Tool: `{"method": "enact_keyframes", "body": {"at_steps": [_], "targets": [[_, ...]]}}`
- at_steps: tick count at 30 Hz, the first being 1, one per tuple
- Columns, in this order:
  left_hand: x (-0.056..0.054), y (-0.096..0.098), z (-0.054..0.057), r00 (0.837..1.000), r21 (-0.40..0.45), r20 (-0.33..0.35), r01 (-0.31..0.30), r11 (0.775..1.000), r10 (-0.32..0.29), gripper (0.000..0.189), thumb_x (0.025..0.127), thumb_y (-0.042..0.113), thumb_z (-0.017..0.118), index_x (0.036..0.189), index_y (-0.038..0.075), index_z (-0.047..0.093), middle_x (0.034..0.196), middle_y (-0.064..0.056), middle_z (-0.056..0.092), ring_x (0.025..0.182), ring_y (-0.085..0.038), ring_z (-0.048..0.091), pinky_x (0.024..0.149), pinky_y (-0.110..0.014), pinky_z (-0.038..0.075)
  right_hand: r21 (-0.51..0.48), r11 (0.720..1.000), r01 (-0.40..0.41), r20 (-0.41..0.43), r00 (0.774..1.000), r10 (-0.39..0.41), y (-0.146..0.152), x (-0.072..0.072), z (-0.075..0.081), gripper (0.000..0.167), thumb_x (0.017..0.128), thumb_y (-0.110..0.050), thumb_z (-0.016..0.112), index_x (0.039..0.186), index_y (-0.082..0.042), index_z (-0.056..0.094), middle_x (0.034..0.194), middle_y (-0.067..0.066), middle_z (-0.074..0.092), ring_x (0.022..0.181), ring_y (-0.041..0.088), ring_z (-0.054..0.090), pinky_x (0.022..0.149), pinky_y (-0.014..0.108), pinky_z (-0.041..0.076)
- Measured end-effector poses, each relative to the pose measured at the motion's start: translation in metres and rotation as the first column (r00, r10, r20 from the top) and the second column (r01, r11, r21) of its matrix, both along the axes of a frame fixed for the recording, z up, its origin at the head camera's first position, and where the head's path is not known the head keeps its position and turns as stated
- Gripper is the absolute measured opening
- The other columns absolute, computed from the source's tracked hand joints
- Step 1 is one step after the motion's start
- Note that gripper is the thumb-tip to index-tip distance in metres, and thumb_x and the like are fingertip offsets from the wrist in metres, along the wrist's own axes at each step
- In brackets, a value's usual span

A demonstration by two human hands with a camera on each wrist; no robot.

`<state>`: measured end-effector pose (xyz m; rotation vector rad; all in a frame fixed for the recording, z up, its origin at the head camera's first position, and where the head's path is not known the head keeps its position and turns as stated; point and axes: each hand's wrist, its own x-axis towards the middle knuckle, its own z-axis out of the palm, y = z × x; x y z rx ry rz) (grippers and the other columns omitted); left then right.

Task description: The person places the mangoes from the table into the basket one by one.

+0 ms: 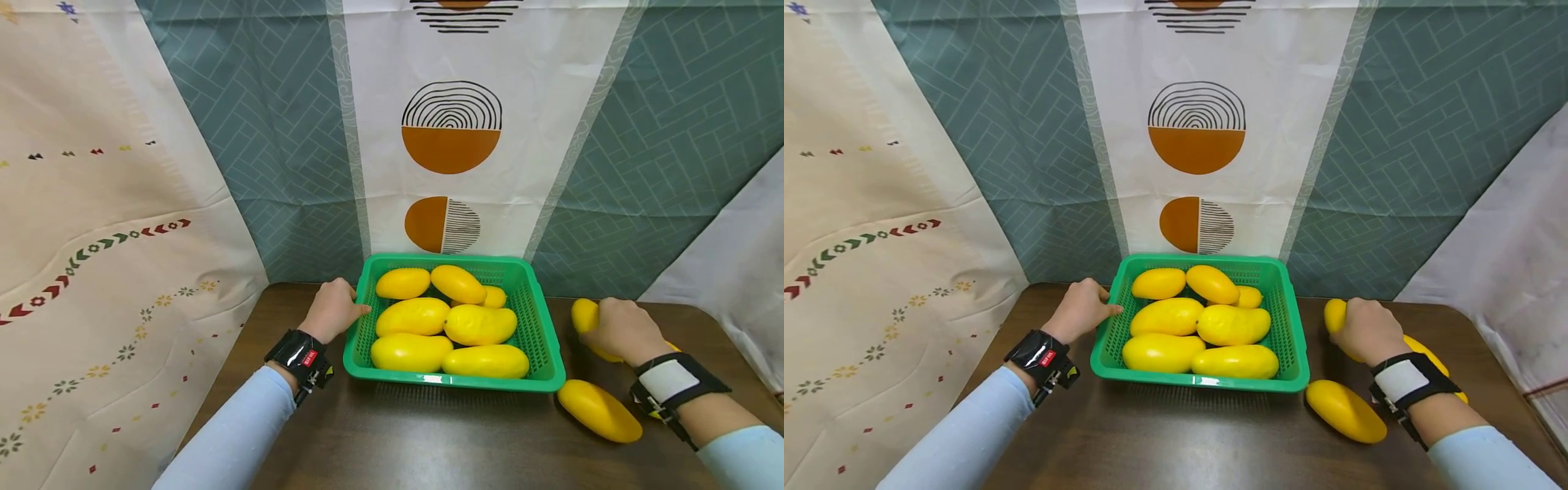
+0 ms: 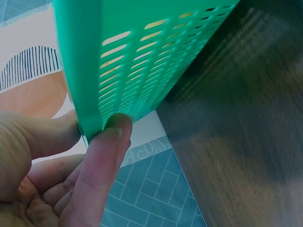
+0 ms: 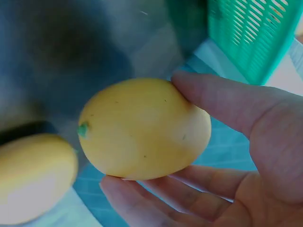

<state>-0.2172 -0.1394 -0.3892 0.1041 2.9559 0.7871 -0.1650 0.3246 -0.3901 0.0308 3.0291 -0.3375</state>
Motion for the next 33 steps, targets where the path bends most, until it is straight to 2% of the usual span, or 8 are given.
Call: {"method": "enact_keyframes", "body": {"at_steps": [6,11,15,19,22,27,33], "targets": [[-0.002,-0.001,0.0,1.0,0.004,-0.006,-0.001,1.0,0.001,0.036,0.08,0.03,0.074,0.054,0.009,0.062,0.047,0.003,0.031,0.04,-0.015,0.052,0.039,-0.019,0.041,-0.024,0.999,-0.025,-0.153,0.988,0.021,-0.012,-0.014,0.023,0.038,0.075,-0.029,0.071,0.079,0.003,0.05,0.061,0.01,0.046,0.049,0.022,0.044,0.043,0.03,0.033],[-0.002,-0.002,-0.001,1.0,-0.005,-0.015,0.007,1.0,-0.007,0.041,0.079,0.03,0.074,0.05,0.009,0.056,0.046,0.004,0.029,0.039,-0.016,0.051,0.039,-0.02,0.041,-0.049,0.997,-0.064,-0.289,0.956,0.047,-0.032,-0.023,0.039,0.038,0.075,-0.026,0.072,0.085,0.005,0.051,0.064,0.013,0.05,0.05,0.023,0.045,0.044,0.031,0.034],[-0.002,-0.003,-0.001,0.999,-0.03,-0.04,0.017,0.999,-0.018,0.045,0.079,0.03,0.075,0.046,0.01,0.051,0.045,0.004,0.027,0.037,-0.014,0.048,0.038,-0.019,0.038,-0.059,0.993,-0.099,-0.354,0.932,0.072,-0.052,-0.031,0.047,0.041,0.075,-0.025,0.073,0.093,0.006,0.053,0.07,0.017,0.055,0.053,0.025,0.049,0.046,0.033,0.038],[-0.002,-0.002,-0.001,0.998,-0.047,-0.048,0.025,0.999,-0.027,0.048,0.079,0.03,0.074,0.045,0.011,0.048,0.045,0.005,0.026,0.036,-0.013,0.047,0.038,-0.018,0.037,-0.071,0.989,-0.127,-0.374,0.923,0.092,-0.073,-0.039,0.049,0.047,0.075,-0.025,0.075,0.103,0.005,0.054,0.079,0.019,0.059,0.061,0.028,0.054,0.051,0.037,0.044],[-0.002,-0.001,0.0,0.999,-0.046,-0.043,0.031,0.998,-0.033,0.051,0.081,0.03,0.073,0.045,0.012,0.042,0.046,0.005,0.024,0.034,-0.012,0.042,0.037,-0.018,0.034,-0.085,0.985,-0.15,-0.361,0.926,0.11,-0.088,-0.045,0.046,0.049,0.076,-0.027,0.075,0.108,0.003,0.054,0.084,0.018,0.061,0.065,0.028,0.057,0.054,0.038,0.047],[-0.002,0.002,0.0,0.999,-0.049,-0.027,0.042,0.998,-0.043,0.054,0.083,0.026,0.071,0.045,0.014,0.034,0.047,0.005,0.021,0.035,-0.01,0.029,0.036,-0.018,0.026,-0.109,0.977,-0.182,-0.31,0.94,0.141,-0.106,-0.051,0.04,0.044,0.077,-0.028,0.074,0.106,0.0,0.056,0.082,0.015,0.06,0.065,0.026,0.057,0.053,0.033,0.045],[-0.002,0.002,0.001,0.998,-0.051,-0.018,0.053,0.997,-0.054,0.054,0.084,0.023,0.07,0.047,0.015,0.031,0.048,0.005,0.019,0.035,-0.01,0.027,0.036,-0.018,0.025,-0.106,0.978,-0.18,-0.258,0.955,0.148,-0.113,-0.057,0.032,0.045,0.076,-0.026,0.074,0.106,0.002,0.055,0.08,0.015,0.059,0.063,0.025,0.055,0.053,0.031,0.044]]}}
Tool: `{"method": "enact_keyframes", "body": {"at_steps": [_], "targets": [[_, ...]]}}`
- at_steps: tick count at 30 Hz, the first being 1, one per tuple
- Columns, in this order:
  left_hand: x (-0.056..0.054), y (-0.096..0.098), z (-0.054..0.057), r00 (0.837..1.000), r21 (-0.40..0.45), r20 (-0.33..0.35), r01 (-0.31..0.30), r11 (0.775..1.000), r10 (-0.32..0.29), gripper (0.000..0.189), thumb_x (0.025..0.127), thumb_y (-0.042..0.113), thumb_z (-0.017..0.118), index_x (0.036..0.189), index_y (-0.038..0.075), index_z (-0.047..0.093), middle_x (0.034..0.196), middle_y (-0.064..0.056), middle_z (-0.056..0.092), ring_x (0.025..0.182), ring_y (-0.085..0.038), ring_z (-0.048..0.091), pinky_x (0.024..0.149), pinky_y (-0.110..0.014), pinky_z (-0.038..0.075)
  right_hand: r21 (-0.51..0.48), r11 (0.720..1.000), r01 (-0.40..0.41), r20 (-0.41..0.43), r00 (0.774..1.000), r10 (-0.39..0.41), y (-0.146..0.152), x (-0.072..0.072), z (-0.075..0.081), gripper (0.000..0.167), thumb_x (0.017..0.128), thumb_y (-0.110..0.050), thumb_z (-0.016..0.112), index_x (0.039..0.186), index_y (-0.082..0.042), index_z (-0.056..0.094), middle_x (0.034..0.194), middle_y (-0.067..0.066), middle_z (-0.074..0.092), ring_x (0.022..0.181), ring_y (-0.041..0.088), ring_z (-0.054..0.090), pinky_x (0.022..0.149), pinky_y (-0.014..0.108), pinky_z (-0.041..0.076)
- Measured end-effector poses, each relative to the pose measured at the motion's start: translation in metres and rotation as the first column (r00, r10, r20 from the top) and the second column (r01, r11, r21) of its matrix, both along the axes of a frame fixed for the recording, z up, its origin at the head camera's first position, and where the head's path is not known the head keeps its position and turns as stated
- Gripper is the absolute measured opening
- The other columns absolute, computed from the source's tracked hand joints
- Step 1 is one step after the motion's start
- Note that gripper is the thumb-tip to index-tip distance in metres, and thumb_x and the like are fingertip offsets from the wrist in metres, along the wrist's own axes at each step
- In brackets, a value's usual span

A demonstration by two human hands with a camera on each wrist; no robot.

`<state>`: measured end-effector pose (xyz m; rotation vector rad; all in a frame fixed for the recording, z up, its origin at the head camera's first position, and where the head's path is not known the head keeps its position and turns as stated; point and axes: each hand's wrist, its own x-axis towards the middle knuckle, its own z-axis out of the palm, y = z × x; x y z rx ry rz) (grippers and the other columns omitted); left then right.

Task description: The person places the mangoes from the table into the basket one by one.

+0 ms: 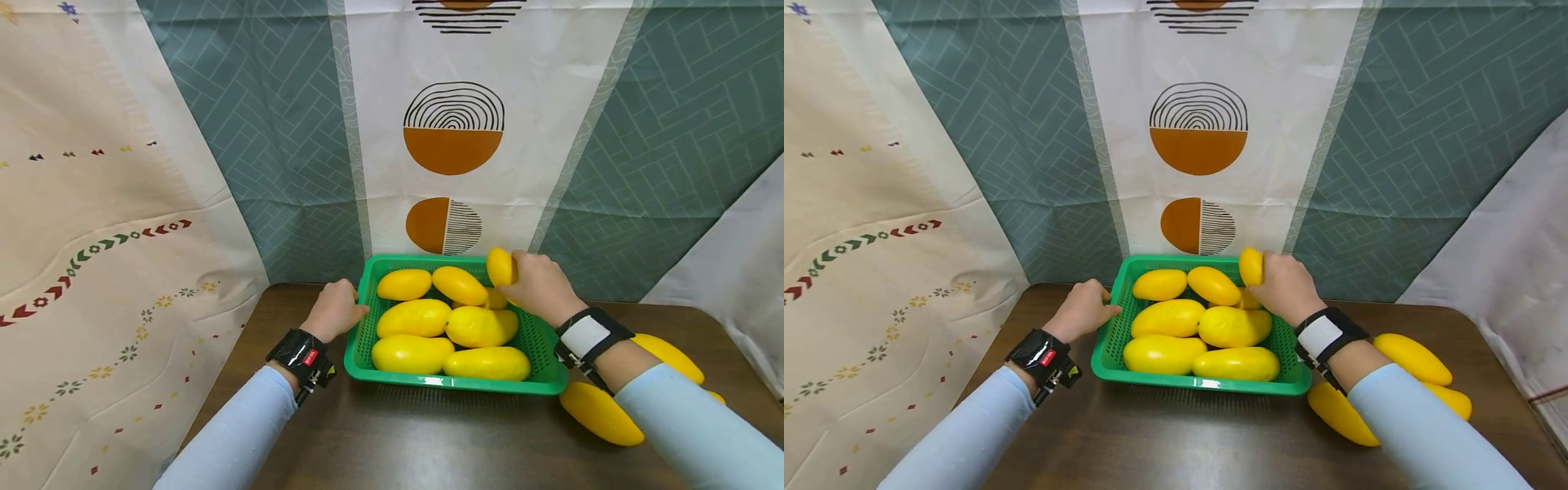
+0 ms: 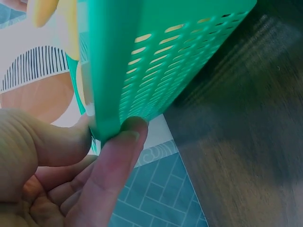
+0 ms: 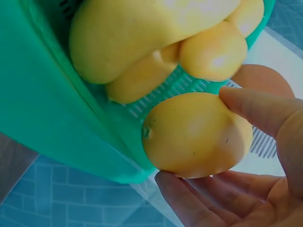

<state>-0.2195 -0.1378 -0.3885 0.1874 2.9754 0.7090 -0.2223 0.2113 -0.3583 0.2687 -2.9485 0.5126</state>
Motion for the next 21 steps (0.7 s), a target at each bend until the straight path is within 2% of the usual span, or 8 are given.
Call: {"method": "enact_keyframes", "body": {"at_steps": [9,14,21], "targets": [[-0.001,-0.002,-0.002,1.0,0.001,-0.006,0.002,1.0,-0.002,0.056,0.083,0.025,0.071,0.046,0.015,0.031,0.048,0.005,0.019,0.034,-0.01,0.028,0.037,-0.017,0.027,0.02,1.0,-0.002,0.061,0.998,0.001,-0.001,-0.008,-0.013,0.055,0.075,-0.028,0.074,0.114,0.005,0.052,0.084,0.017,0.06,0.065,0.025,0.055,0.053,0.031,0.043],[-0.002,-0.002,-0.003,1.0,0.001,0.001,-0.007,1.0,0.007,0.056,0.083,0.026,0.071,0.046,0.015,0.03,0.049,0.005,0.018,0.034,-0.01,0.029,0.037,-0.018,0.028,0.023,1.0,0.004,0.097,0.995,-0.006,-0.003,-0.01,-0.016,0.057,0.074,-0.031,0.076,0.112,0.003,0.053,0.084,0.015,0.06,0.067,0.026,0.055,0.054,0.031,0.044],[-0.003,-0.002,-0.002,1.0,0.009,0.006,-0.009,1.0,0.009,0.056,0.083,0.026,0.071,0.046,0.015,0.03,0.049,0.005,0.017,0.033,-0.012,0.037,0.037,-0.018,0.03,0.043,0.999,0.0,0.094,0.996,-0.004,-0.003,-0.014,-0.02,0.057,0.072,-0.033,0.077,0.11,0.002,0.054,0.084,0.015,0.06,0.067,0.026,0.056,0.054,0.032,0.045]]}}
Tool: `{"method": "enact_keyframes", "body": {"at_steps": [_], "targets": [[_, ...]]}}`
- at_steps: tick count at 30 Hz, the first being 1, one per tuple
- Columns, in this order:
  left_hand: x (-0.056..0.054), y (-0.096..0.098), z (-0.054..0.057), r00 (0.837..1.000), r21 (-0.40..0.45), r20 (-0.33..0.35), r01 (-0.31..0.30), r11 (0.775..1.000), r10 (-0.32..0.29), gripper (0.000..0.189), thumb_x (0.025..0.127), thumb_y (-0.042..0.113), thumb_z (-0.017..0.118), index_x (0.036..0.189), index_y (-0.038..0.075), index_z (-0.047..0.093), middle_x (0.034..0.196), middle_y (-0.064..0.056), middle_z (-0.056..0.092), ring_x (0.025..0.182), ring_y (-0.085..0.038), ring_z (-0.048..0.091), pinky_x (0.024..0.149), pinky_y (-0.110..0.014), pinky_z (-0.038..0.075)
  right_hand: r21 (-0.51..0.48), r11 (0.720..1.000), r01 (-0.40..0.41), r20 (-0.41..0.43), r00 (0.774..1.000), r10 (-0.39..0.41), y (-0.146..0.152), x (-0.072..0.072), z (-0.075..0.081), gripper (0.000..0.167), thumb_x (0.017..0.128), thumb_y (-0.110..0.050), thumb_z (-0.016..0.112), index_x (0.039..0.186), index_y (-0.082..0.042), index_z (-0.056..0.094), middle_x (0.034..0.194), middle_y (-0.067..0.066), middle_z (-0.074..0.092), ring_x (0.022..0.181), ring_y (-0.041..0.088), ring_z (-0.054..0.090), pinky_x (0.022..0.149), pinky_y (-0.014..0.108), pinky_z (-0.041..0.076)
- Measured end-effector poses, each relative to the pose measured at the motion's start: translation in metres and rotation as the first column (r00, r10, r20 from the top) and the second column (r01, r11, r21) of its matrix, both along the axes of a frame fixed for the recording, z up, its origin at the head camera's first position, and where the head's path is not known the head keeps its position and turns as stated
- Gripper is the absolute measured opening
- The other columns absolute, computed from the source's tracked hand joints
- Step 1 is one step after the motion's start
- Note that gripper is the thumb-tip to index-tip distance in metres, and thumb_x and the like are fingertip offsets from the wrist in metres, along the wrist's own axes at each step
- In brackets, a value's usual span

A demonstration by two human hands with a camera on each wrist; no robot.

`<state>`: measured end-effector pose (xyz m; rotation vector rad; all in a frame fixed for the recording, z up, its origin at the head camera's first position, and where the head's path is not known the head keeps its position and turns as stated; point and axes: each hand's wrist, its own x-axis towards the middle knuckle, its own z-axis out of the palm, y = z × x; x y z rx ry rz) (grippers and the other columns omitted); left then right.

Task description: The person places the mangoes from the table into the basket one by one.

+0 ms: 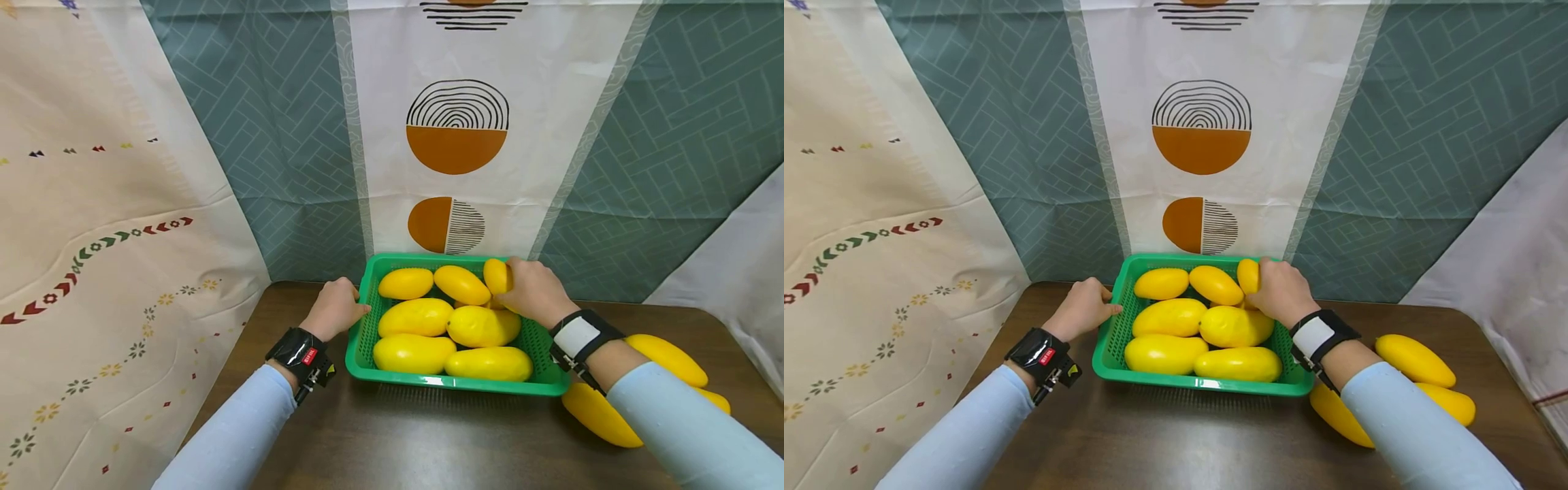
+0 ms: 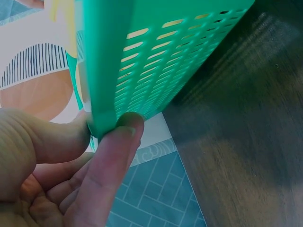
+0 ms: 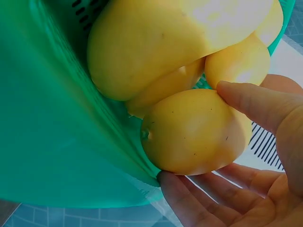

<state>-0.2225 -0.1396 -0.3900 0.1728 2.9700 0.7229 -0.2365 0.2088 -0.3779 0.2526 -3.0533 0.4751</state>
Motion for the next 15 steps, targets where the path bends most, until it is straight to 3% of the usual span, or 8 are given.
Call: {"method": "enact_keyframes", "body": {"at_steps": [15], "targets": [[0.0017,-0.0012,-0.0006,1.0,0.008,-0.007,0.004,1.0,-0.004,0.054,0.083,0.026,0.071,0.046,0.014,0.033,0.048,0.006,0.02,0.035,-0.015,0.047,0.038,-0.018,0.034,0.008,1.0,0.005,-0.016,1.0,-0.005,-0.0012,0.0032,-0.0035,0.057,0.072,-0.034,0.077,0.11,0.002,0.053,0.082,0.015,0.06,0.066,0.026,0.055,0.054,0.033,0.044]]}}
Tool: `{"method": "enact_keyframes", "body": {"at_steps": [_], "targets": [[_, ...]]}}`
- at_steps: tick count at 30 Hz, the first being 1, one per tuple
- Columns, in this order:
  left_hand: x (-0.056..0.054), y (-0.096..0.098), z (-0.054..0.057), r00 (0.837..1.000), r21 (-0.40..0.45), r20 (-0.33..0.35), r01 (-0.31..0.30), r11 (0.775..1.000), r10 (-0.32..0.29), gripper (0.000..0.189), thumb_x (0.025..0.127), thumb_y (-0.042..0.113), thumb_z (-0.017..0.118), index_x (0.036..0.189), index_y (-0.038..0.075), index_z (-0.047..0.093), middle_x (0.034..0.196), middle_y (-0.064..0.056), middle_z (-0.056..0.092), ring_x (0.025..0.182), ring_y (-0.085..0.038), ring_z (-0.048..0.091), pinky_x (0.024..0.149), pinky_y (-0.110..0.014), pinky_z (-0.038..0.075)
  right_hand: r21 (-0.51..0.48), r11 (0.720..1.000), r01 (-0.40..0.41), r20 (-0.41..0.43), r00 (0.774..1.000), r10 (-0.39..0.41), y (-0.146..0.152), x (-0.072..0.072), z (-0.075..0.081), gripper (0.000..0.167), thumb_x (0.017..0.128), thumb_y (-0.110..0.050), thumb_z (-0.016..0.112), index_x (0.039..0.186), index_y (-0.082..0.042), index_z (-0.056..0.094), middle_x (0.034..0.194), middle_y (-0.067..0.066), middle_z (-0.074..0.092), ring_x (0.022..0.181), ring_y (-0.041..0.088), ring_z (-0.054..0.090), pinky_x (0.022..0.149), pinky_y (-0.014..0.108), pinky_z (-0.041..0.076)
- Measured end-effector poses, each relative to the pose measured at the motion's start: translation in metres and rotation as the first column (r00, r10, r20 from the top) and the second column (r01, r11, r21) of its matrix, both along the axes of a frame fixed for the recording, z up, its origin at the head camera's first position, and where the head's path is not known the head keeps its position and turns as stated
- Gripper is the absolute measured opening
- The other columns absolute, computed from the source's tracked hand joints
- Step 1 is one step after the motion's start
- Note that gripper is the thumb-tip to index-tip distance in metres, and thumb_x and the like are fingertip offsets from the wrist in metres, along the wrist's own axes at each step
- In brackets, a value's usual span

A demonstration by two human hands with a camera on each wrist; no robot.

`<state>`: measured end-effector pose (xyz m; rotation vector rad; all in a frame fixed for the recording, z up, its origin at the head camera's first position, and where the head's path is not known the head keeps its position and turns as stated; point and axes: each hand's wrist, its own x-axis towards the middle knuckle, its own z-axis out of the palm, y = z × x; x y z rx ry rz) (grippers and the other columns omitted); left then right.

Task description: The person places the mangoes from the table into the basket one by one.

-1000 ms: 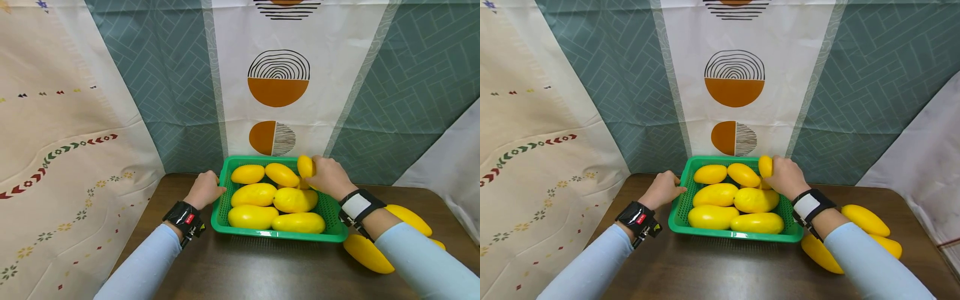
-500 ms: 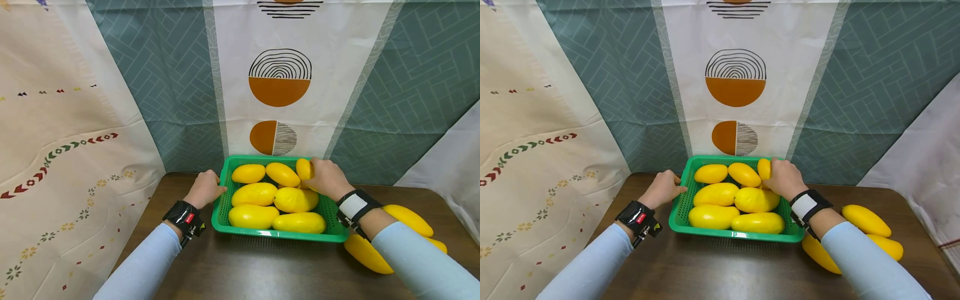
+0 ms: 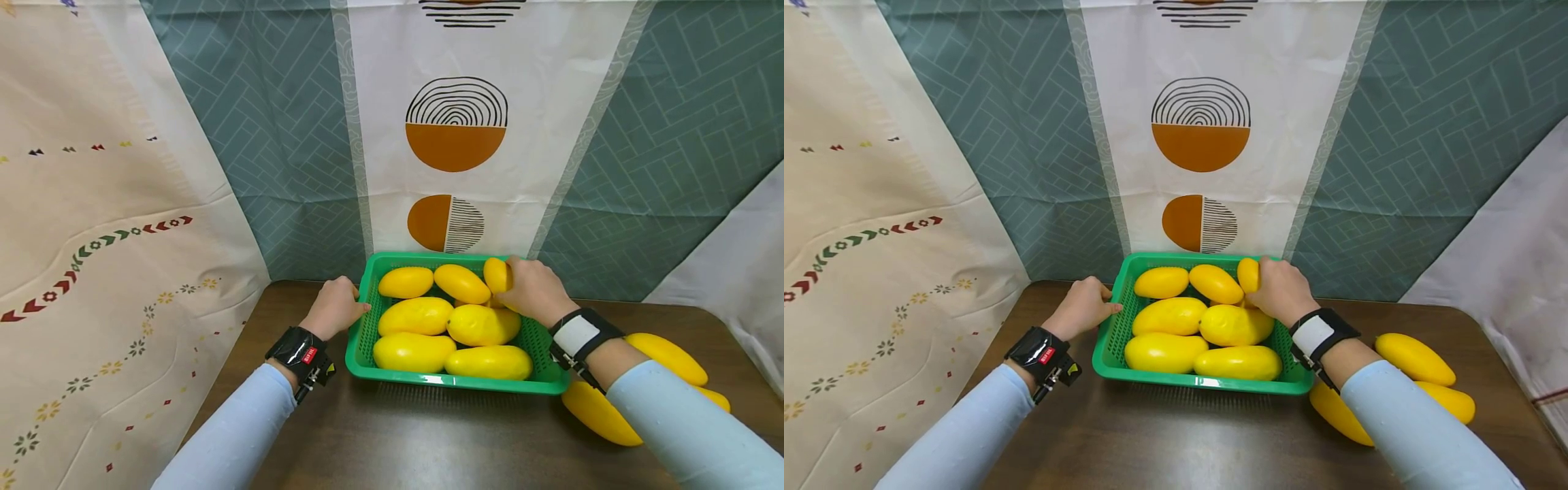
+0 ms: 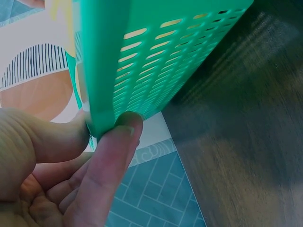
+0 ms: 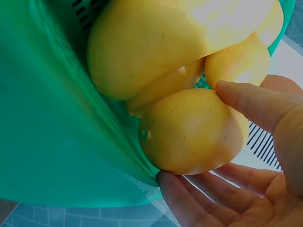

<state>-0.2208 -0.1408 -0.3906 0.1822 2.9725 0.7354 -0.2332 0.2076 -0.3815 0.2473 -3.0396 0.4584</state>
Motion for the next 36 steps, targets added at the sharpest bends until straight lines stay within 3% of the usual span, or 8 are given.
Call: {"method": "enact_keyframes", "body": {"at_steps": [16,23,27,29,34,36], "targets": [[0.002,0.0,0.003,1.0,0.003,0.012,-0.008,1.0,0.007,0.053,0.083,0.029,0.071,0.046,0.014,0.035,0.048,0.006,0.021,0.037,-0.015,0.051,0.038,-0.018,0.035,0.002,1.0,-0.013,0.033,0.999,0.013,0.004,0.002,0.005,0.056,0.077,-0.029,0.074,0.115,0.006,0.054,0.087,0.017,0.062,0.069,0.024,0.056,0.057,0.032,0.046],[0.001,-0.001,0.002,1.0,0.01,0.001,-0.002,1.0,0.002,0.053,0.083,0.027,0.071,0.046,0.014,0.036,0.048,0.006,0.021,0.037,-0.016,0.051,0.039,-0.018,0.036,-0.009,1.0,0.0,0.074,0.997,0.001,0.008,0.009,0.019,0.068,0.079,-0.032,0.073,0.129,0.007,0.047,0.106,0.026,0.064,0.08,0.028,0.062,0.066,0.039,0.052],[0.002,-0.003,0.001,1.0,0.017,0.01,-0.001,1.0,0.0,0.052,0.083,0.027,0.071,0.046,0.013,0.038,0.048,0.006,0.022,0.039,-0.017,0.055,0.039,-0.019,0.039,-0.01,1.0,0.021,0.056,0.998,-0.02,0.016,0.014,0.031,0.072,0.08,-0.035,0.071,0.133,0.006,0.044,0.116,0.028,0.06,0.091,0.034,0.062,0.07,0.044,0.052],[0.002,-0.003,0.0,1.0,0.025,0.017,-0.004,1.0,0.003,0.051,0.083,0.027,0.071,0.046,0.013,0.039,0.047,0.006,0.024,0.04,-0.018,0.057,0.039,-0.02,0.04,-0.006,1.0,0.029,0.039,0.999,-0.029,0.023,0.016,0.037,0.073,0.08,-0.037,0.071,0.133,0.005,0.044,0.116,0.028,0.06,0.09,0.034,0.062,0.069,0.045,0.052],[0.002,-0.003,-0.001,1.0,0.044,0.025,-0.007,0.999,0.005,0.05,0.083,0.025,0.071,0.046,0.012,0.041,0.045,0.005,0.028,0.043,-0.022,0.062,0.039,-0.022,0.043,-0.01,0.998,0.057,0.026,0.998,-0.056,0.044,0.021,0.051,0.078,0.08,-0.045,0.068,0.134,0.005,0.042,0.105,0.026,0.064,0.067,0.023,0.06,0.057,0.037,0.049],[0.001,-0.003,-0.001,1.0,0.05,0.024,-0.004,0.999,0.003,0.049,0.084,0.025,0.071,0.046,0.011,0.043,0.046,0.004,0.031,0.045,-0.022,0.063,0.04,-0.022,0.044,-0.014,0.998,0.066,0.018,0.998,-0.066,0.054,0.024,0.054,0.082,0.08,-0.049,0.067,0.135,0.006,0.041,0.105,0.026,0.064,0.066,0.023,0.06,0.056,0.037,0.048]]}}
